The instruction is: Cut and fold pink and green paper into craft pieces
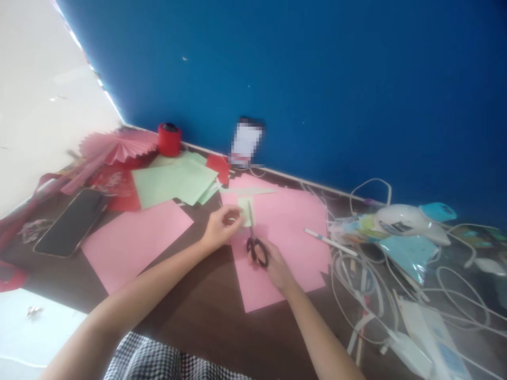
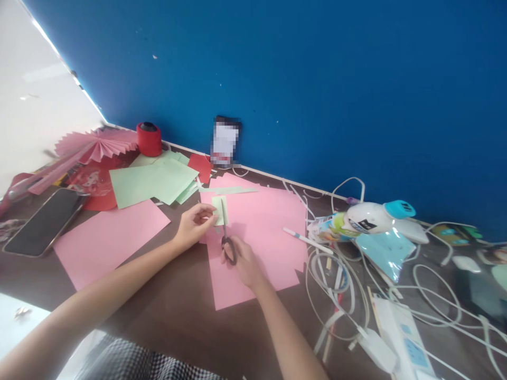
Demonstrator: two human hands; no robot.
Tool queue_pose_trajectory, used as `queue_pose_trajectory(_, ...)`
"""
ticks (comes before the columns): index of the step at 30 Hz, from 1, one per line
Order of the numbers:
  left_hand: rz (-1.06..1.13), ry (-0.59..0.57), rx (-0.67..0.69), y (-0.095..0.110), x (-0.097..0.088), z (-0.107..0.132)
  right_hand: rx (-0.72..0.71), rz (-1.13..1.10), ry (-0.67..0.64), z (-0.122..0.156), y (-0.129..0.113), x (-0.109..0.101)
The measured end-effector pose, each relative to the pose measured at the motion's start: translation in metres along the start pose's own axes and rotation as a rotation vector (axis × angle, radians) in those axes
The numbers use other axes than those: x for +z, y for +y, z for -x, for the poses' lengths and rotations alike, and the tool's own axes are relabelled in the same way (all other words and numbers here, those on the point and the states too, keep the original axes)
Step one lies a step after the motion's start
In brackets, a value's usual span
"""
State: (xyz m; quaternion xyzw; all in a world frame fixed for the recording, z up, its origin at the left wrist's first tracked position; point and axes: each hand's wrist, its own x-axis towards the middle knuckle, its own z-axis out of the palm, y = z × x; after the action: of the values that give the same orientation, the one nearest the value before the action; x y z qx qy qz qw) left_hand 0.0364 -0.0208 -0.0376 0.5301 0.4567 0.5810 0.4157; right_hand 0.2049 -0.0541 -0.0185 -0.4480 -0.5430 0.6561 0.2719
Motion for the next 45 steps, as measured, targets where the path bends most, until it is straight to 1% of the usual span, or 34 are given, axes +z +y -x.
queue_pose_trajectory(6,-0.007,-0.001,0.002,-0.0003,-0.0003,-0.0001,0.004,0.012,0.007,0.0003,-0.0010,0.0006)
queue_pose_trajectory(16,-0.010,0.000,-0.007,0.0001,-0.0001,-0.0002,0.008,-0.011,0.014,-0.0003,0.0039,0.0005)
queue_pose_trajectory(33,0.004,0.006,-0.021,-0.0021,-0.0006,-0.0010,-0.011,0.063,0.011,-0.0010,0.0054,-0.0012)
queue_pose_trajectory(38,0.028,-0.044,-0.029,-0.0006,0.0001,0.0000,-0.032,0.014,-0.009,-0.0001,0.0052,-0.0017)
queue_pose_trajectory(42,-0.012,-0.107,-0.024,0.0006,0.0018,0.0027,-0.064,-0.023,-0.017,0.0001,0.0064,-0.0024)
queue_pose_trajectory(45,-0.029,-0.115,-0.016,0.0011,0.0024,0.0039,-0.065,-0.024,-0.020,-0.0001,0.0073,-0.0027)
